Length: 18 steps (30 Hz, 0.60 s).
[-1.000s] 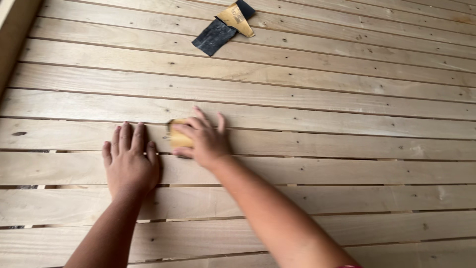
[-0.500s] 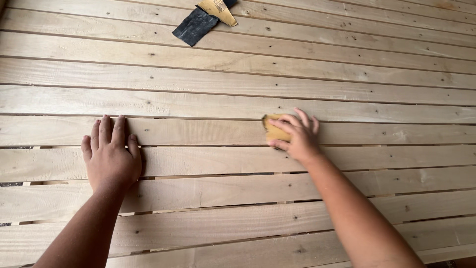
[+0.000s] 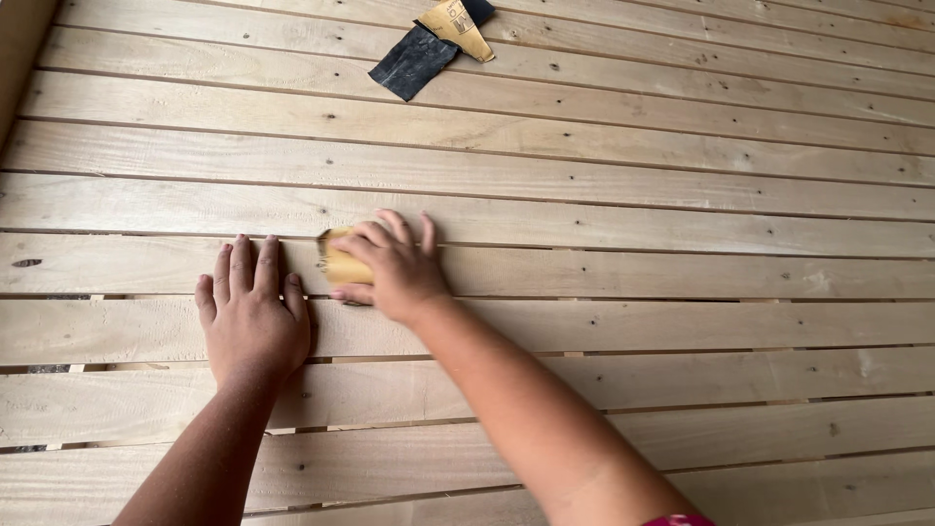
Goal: The person sands the slatted wooden surface of a large furniture frame by hand, rubbing a folded piece of sandpaper back and forth across the boards. They work over different sections of the panel, steadying the frame with their other hand, and finally rest both hands on the sanded surface.
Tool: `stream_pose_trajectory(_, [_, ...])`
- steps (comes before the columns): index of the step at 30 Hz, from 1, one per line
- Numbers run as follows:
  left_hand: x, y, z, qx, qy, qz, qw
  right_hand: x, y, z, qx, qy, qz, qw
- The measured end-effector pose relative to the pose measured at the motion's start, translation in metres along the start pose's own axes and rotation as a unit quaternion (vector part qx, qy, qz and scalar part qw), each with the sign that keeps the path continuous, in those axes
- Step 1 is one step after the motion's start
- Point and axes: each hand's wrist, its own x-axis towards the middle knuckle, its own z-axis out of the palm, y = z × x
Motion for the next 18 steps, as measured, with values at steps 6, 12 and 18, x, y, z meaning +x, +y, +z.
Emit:
stream_pose_trajectory(6, [-0.002, 0.0, 0.0, -0.005, 0.008, 0.01, 1.0, -0.031, 0.049, -0.013, -0.041, -0.028, 0.05, 0.998])
stream_pose_trajectory(12, [0.0, 0.0, -0.001, -0.004, 0.012, 0.009, 1.0, -0.128, 0.174, -0.102, -0.124, 0.002, 0.138, 0.983])
stream_pose_trajectory(18, [0.0, 0.002, 0.001, 0.001, 0.008, 0.002, 1.0, -0.135, 0.188, -0.107, -0.13, -0.011, 0.176, 0.976])
